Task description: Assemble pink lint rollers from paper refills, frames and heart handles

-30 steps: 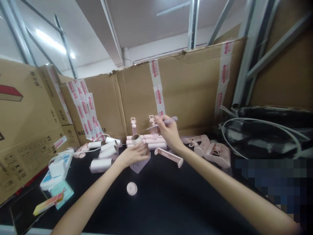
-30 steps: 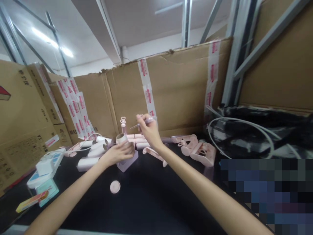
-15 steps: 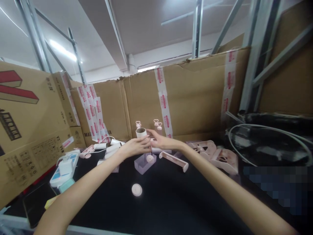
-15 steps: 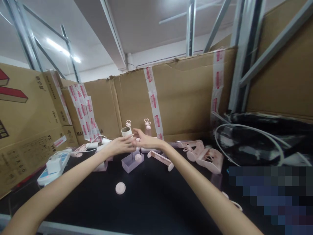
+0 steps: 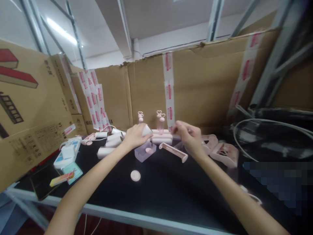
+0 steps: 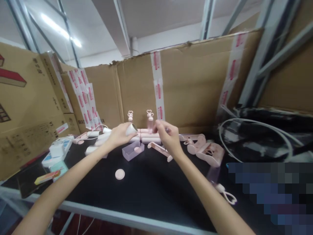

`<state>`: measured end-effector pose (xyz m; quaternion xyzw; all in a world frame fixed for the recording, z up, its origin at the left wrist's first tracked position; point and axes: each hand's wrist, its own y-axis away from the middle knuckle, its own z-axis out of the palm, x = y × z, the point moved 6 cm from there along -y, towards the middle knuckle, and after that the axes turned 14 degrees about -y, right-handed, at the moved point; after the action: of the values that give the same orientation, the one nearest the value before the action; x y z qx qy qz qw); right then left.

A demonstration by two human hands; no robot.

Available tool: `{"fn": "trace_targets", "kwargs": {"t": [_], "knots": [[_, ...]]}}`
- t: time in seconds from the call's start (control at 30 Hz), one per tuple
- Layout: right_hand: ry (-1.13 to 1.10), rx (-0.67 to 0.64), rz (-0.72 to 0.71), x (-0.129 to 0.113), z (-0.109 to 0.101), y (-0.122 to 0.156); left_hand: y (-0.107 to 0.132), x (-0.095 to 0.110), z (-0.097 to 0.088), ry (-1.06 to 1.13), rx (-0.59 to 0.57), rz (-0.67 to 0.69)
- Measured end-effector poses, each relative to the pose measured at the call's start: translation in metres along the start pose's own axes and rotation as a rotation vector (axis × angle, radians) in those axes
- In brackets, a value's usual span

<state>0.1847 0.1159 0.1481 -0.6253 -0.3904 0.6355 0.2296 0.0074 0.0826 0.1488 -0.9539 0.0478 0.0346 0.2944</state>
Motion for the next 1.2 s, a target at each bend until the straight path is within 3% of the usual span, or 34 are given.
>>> {"fn": "trace_targets", "kwargs": {"t": [0.07, 0.13, 0.17, 0.27, 0.33, 0.5, 0.7, 0.8, 1.03, 1.2], "knots": [[0.029, -0.350, -0.034, -0.014, 0.032, 0.019, -0.002, 0.001, 0.018, 0.058, -0.104, -0.075], [0.186, -0.807, -0.035, -0.016, 0.080, 0.056, -0.007, 0.004, 0.032, 0.099, -0.171, -0.101], [0.292, -0.958, -0.045, -0.014, 0.099, 0.075, -0.009, 0.005, 0.037, 0.123, -0.197, -0.111], [0.428, -1.142, 0.008, -0.002, 0.131, 0.107, -0.014, 0.007, 0.043, 0.184, -0.223, -0.123], [0.413, -1.136, 0.080, 0.004, 0.129, 0.106, -0.017, 0.004, 0.040, 0.220, -0.201, -0.132], [0.381, -1.000, 0.139, 0.007, 0.090, 0.070, -0.016, -0.013, 0.024, 0.304, -0.099, -0.147], [0.394, -0.717, 0.129, 0.022, 0.064, 0.032, -0.009, -0.022, 0.014, 0.299, -0.055, -0.152], [0.481, -0.693, 0.204, 0.039, 0.046, 0.022, -0.007, -0.010, 0.023, 0.233, -0.128, -0.125], [0.899, -0.604, 0.551, 0.076, -0.032, 0.011, 0.011, 0.039, 0.069, -0.022, -0.344, -0.018], [0.937, -0.740, 0.786, 0.105, -0.039, 0.030, 0.009, 0.021, 0.080, -0.186, -0.500, -0.043]]}}
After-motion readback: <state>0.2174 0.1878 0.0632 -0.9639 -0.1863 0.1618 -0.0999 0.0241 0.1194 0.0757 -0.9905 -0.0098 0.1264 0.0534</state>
